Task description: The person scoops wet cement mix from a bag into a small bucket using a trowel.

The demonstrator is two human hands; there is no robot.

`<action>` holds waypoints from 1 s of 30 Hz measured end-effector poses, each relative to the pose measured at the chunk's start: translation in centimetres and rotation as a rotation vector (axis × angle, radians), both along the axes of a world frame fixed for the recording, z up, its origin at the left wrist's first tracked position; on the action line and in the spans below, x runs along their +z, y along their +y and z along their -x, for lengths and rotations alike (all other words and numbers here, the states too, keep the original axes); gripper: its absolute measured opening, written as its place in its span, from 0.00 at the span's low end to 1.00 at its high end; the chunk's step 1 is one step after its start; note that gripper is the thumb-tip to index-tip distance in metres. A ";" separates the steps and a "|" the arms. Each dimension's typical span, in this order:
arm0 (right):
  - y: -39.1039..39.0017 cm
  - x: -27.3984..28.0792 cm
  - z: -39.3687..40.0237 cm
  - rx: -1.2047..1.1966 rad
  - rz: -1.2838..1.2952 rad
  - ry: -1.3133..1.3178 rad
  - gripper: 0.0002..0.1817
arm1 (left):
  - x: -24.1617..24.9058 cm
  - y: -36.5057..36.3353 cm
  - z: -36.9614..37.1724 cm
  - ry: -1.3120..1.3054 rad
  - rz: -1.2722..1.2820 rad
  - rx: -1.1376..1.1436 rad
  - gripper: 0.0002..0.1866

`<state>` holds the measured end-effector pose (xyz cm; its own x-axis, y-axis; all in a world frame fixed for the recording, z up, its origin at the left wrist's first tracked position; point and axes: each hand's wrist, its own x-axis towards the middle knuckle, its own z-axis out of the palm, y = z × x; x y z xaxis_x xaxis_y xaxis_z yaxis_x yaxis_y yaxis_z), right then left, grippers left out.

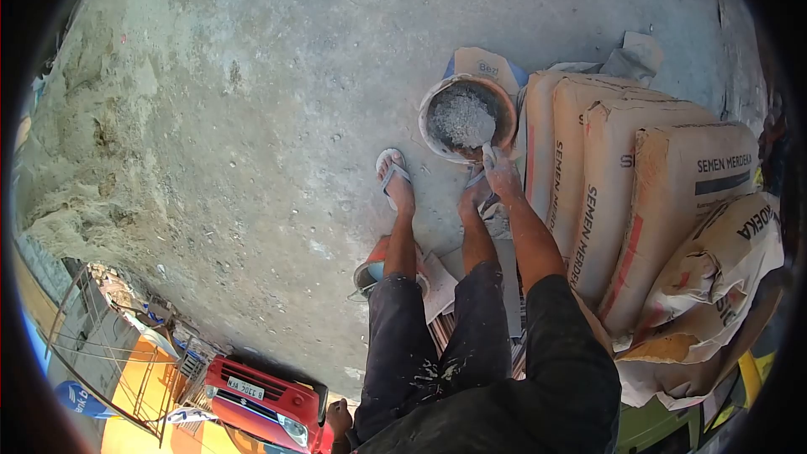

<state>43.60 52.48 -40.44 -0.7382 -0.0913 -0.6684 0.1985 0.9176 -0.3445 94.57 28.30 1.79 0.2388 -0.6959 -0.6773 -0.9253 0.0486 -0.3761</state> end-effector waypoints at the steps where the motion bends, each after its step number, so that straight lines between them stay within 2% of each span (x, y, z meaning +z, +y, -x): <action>1: 0.0 0.7 0.5 -0.001 -0.002 0.006 0.21 | -0.2 0.1 0.2 0.006 -0.002 -0.001 0.19; 3: -0.6 2.4 1.3 -0.023 -0.069 -0.017 0.20 | -0.5 0.1 0.8 0.048 -0.028 -0.013 0.19; 4: -0.7 1.5 1.3 -0.024 -0.066 -0.016 0.20 | -0.6 0.1 1.1 0.049 -0.024 -0.013 0.19; 6: -0.5 0.0 1.4 -0.057 0.124 -0.016 0.20 | -0.8 0.2 1.8 0.093 -0.045 -0.022 0.19; 7: -0.5 0.2 0.9 -0.064 0.117 -0.021 0.20 | -0.5 0.0 1.9 0.110 -0.060 -0.031 0.19; 9: -1.9 0.6 0.5 -0.304 0.140 -0.029 0.20 | -0.8 -0.3 1.3 0.121 -0.054 -0.033 0.19; 10: -2.4 1.2 0.7 -0.303 0.140 -0.027 0.20 | -0.8 -0.3 1.3 0.132 -0.046 -0.030 0.19; 13: -3.4 2.4 -0.4 -0.322 0.087 -0.181 0.20 | -0.8 -0.6 2.2 0.125 -0.041 -0.050 0.19; 15: -3.9 1.8 -1.8 -0.448 0.182 -0.030 0.20 | -1.3 -1.0 1.3 0.162 -0.032 -0.050 0.20; 17: -4.2 1.6 -2.4 -0.438 0.182 0.015 0.21 | -1.3 -1.5 0.8 0.131 -0.079 -0.079 0.20; 19: -4.9 -0.3 -2.8 -0.417 0.186 0.066 0.22 | -1.5 -1.6 2.5 0.211 -0.078 -0.074 0.21; 21: -6.0 -1.6 -3.3 -0.628 0.149 -0.169 0.23 | -1.2 -1.5 4.3 0.249 -0.062 -0.029 0.20; 22: -5.8 -0.3 -3.4 -0.670 0.326 -0.141 0.23 | -1.3 -1.6 4.0 0.247 -0.067 -0.032 0.20; 23: -6.3 -0.6 -3.5 -0.670 0.327 -0.141 0.23 | -1.6 -1.6 3.5 0.268 -0.045 -0.003 0.20; 24: -7.2 -0.9 -3.4 -0.751 0.314 -0.252 0.26 | -1.8 -1.8 3.4 0.290 -0.021 0.024 0.19; 25: -7.9 -1.0 -3.8 -0.835 0.296 -0.367 0.28 | -1.5 -2.2 3.3 0.287 -0.019 0.017 0.19; 26: -8.2 -1.0 -4.1 -0.840 0.297 -0.368 0.28 | -1.4 -2.5 3.3 0.230 -0.061 -0.026 0.19; 28: -9.8 3.3 -1.5 -1.236 0.356 -0.495 0.26 | -1.8 -2.5 4.1 0.183 -0.100 -0.066 0.19; 30: -9.8 2.6 -2.5 -1.235 0.409 -0.502 0.25 | -1.2 -2.5 5.2 0.229 -0.100 -0.028 0.20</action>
